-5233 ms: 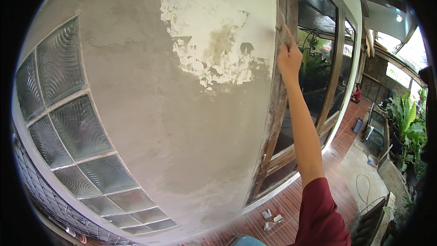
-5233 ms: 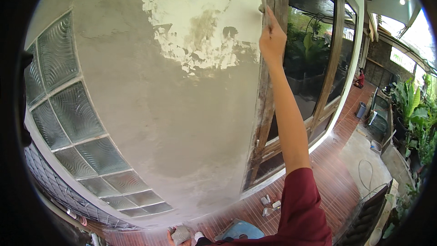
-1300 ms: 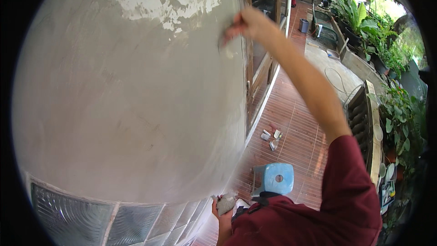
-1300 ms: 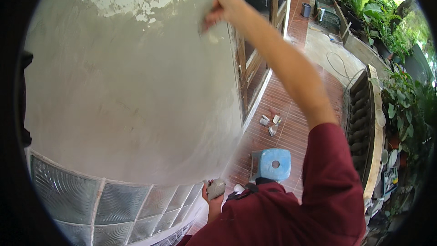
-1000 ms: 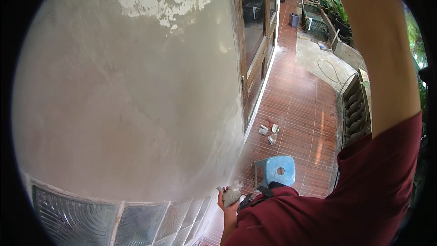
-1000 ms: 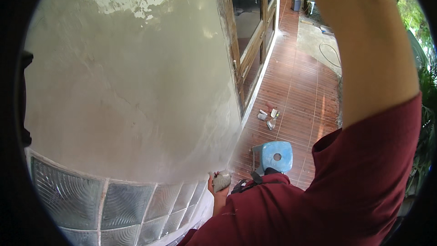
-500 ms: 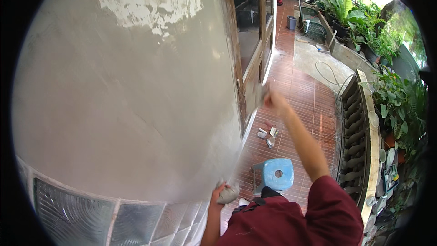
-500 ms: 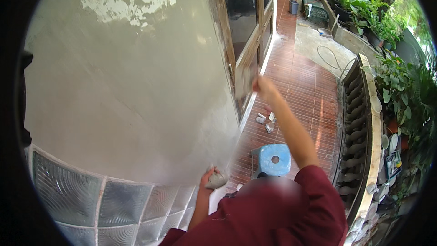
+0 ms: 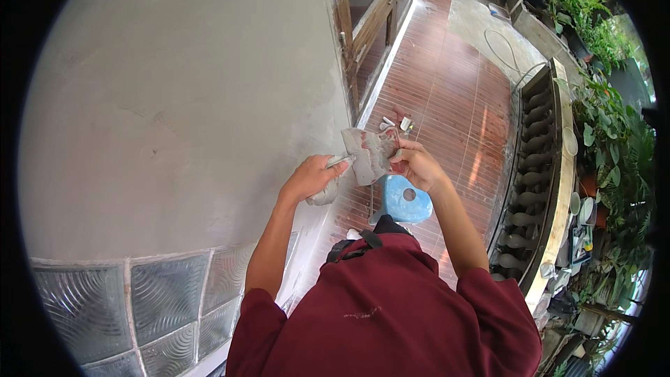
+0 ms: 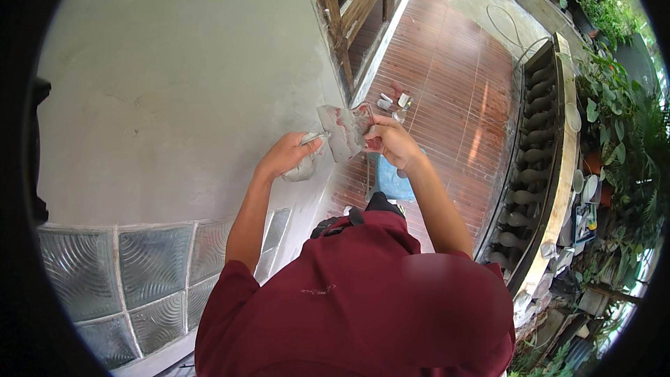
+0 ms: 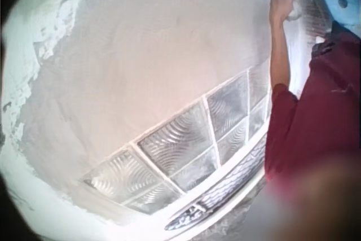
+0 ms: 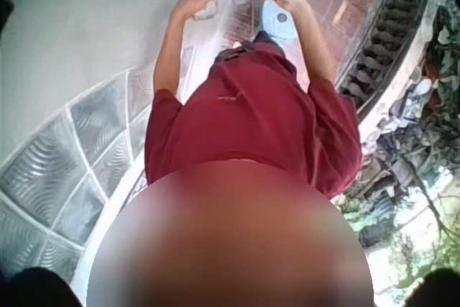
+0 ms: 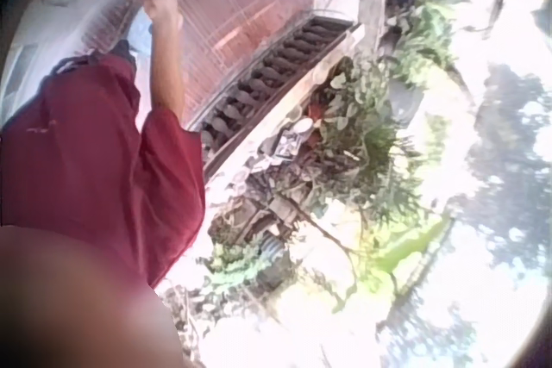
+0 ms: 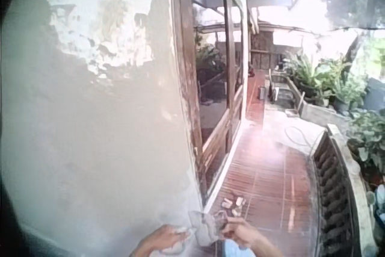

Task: The person applies plaster to a wall using a trowel, repeatedly smoothing and spreading the material across the surface. The person stands on a small stool to reach higher areas and continues the process throughout the clip.

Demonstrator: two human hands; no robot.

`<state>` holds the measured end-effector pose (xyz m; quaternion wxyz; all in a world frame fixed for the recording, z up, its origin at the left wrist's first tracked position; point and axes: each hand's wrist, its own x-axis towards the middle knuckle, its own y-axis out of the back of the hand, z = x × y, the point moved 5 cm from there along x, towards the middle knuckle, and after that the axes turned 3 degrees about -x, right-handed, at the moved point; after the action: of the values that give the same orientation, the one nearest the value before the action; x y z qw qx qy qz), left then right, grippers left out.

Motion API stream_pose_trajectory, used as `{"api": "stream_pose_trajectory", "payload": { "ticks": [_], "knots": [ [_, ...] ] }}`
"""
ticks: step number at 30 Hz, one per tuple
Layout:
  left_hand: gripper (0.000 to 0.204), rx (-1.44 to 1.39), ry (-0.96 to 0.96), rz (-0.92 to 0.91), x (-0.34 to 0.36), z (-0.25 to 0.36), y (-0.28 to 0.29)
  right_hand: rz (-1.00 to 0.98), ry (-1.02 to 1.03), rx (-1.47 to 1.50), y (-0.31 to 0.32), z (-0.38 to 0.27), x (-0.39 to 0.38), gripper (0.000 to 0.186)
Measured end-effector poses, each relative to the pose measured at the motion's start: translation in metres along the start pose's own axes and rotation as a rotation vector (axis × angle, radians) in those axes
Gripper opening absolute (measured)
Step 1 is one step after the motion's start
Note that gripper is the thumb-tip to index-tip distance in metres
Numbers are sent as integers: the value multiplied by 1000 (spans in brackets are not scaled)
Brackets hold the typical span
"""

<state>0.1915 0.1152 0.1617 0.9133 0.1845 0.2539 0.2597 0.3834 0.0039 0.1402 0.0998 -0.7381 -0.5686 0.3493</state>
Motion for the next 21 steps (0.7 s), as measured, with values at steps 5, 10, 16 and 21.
{"api": "stream_pose_trajectory", "payload": {
  "ticks": [5,10,16,21],
  "knots": [
    [45,143,88,12,8,-2,-13,2,-20,5,13,7,1,29],
    [47,611,221,52,18,-13,-26,-27,-45,174,55,31,31,32],
    [47,300,282,187,-2,-71,-14,20,58,545,75,-8,67,35],
    [47,-168,364,187,-28,-128,-37,51,499,255,10,-89,94,32]
  ]
}}
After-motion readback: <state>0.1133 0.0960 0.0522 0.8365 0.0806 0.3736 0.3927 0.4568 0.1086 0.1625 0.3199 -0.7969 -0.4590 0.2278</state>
